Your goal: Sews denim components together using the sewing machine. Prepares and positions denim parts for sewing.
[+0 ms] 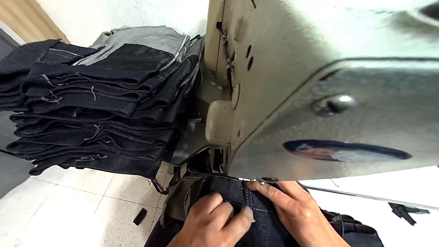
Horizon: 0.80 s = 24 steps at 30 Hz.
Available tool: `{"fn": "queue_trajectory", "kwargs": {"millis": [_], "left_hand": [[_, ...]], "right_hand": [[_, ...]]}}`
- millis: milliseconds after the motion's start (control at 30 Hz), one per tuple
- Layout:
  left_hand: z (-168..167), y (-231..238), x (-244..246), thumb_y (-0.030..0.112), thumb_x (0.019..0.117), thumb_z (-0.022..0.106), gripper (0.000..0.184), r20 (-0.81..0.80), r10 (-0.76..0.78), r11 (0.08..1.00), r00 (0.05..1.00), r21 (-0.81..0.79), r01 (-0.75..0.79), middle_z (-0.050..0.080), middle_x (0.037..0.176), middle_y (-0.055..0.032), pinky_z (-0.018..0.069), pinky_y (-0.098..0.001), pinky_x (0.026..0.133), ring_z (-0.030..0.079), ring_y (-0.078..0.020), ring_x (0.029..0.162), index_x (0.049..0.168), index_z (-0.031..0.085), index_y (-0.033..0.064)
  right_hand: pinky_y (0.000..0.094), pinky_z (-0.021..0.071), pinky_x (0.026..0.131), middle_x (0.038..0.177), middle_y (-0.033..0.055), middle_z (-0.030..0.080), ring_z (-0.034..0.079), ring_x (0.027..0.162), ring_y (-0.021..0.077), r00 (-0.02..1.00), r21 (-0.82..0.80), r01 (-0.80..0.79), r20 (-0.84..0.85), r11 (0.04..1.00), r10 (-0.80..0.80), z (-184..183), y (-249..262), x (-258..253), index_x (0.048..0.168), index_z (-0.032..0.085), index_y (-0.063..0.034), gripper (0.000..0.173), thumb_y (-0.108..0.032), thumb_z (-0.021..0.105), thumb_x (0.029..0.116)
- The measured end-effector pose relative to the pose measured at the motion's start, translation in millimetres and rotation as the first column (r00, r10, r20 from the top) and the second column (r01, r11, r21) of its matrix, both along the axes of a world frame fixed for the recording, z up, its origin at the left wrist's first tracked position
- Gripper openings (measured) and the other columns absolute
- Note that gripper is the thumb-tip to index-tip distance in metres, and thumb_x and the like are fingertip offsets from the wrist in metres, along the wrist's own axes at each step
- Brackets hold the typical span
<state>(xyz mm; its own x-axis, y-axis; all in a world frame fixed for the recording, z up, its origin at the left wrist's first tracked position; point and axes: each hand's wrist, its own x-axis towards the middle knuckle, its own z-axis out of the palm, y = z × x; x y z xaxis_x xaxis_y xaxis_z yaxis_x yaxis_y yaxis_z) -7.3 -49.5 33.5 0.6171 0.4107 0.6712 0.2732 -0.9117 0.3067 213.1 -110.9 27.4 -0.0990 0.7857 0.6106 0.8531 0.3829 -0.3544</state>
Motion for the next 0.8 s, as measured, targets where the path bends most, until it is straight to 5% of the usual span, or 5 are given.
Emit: {"fn": "queue_trajectory", "kwargs": {"millis": [167,267,367,500,800], "left_hand": [[1.8,27.6,-0.8,0.03,0.1067,0.053,0.024,-0.185,-0.147,0.947,0.972,0.259,0.192,0.071,0.123,0.0026,0.0457,-0.0303,0.095,0.062,-0.0178,0.109,0.122,0.068,0.0199],[-3.4,29.7,-2.1,0.036,0.106,0.054,0.029,-0.172,-0.157,0.962,0.973,0.195,0.189,0.07,0.125,0.0036,0.0452,-0.0268,0.095,0.061,-0.0168,0.109,0.127,0.067,0.0207],[-6.5,30.6,-3.4,0.039,0.1049,0.056,0.031,-0.149,-0.138,0.976,0.979,0.148,0.16,0.069,0.128,0.0057,0.0447,-0.0255,0.098,0.06,-0.0145,0.113,0.129,0.067,0.0229],[-2.1,30.8,2.1,0.038,0.1053,0.055,0.03,-0.155,-0.1,0.983,0.983,0.135,0.121,0.071,0.127,0.0052,0.046,-0.0258,0.097,0.062,-0.0141,0.112,0.127,0.069,0.022],[2.5,27.3,1.2,0.033,0.1047,0.058,0.027,-0.17,-0.111,0.988,0.979,0.087,0.128,0.072,0.125,0.0052,0.0447,-0.0239,0.099,0.063,-0.0132,0.113,0.124,0.073,0.0209]], "right_hand": [[0.0329,0.0511,0.067,0.089,0.0053,0.067,0.064,0.081,0.0222,0.976,0.062,0.087,0.196,0.994,-0.097,9.3,0.9,-6.1,0.113,0.071,-0.0259,0.033,-0.007,0.047,0.1006],[0.0313,0.0507,0.082,0.096,0.0019,0.066,0.064,0.092,0.0139,0.997,-0.051,0.007,-0.076,0.999,-0.011,-2.4,-2.1,5.9,0.116,0.069,-0.0264,0.024,-0.026,0.046,0.108],[0.037,0.0522,0.087,0.091,0.004,0.071,0.068,0.088,0.014,0.974,-0.124,0.096,-0.192,0.988,-0.118,-13.2,-6.7,10.3,0.108,0.065,-0.0095,0.041,-0.047,0.049,0.1056],[0.0321,0.0482,0.083,0.08,0.0022,0.07,0.066,0.083,0.0123,0.969,-0.055,0.167,-0.173,0.984,-0.174,-11.8,1.3,8.5,0.089,0.069,-0.0121,0.044,-0.046,0.048,0.1062],[0.0306,0.0461,0.082,0.079,0.0047,0.066,0.063,0.082,0.0146,0.981,-0.065,0.104,-0.157,0.992,-0.113,-6.0,-0.2,13.6,0.091,0.065,-0.0121,0.04,-0.044,0.047,0.1072]]}}
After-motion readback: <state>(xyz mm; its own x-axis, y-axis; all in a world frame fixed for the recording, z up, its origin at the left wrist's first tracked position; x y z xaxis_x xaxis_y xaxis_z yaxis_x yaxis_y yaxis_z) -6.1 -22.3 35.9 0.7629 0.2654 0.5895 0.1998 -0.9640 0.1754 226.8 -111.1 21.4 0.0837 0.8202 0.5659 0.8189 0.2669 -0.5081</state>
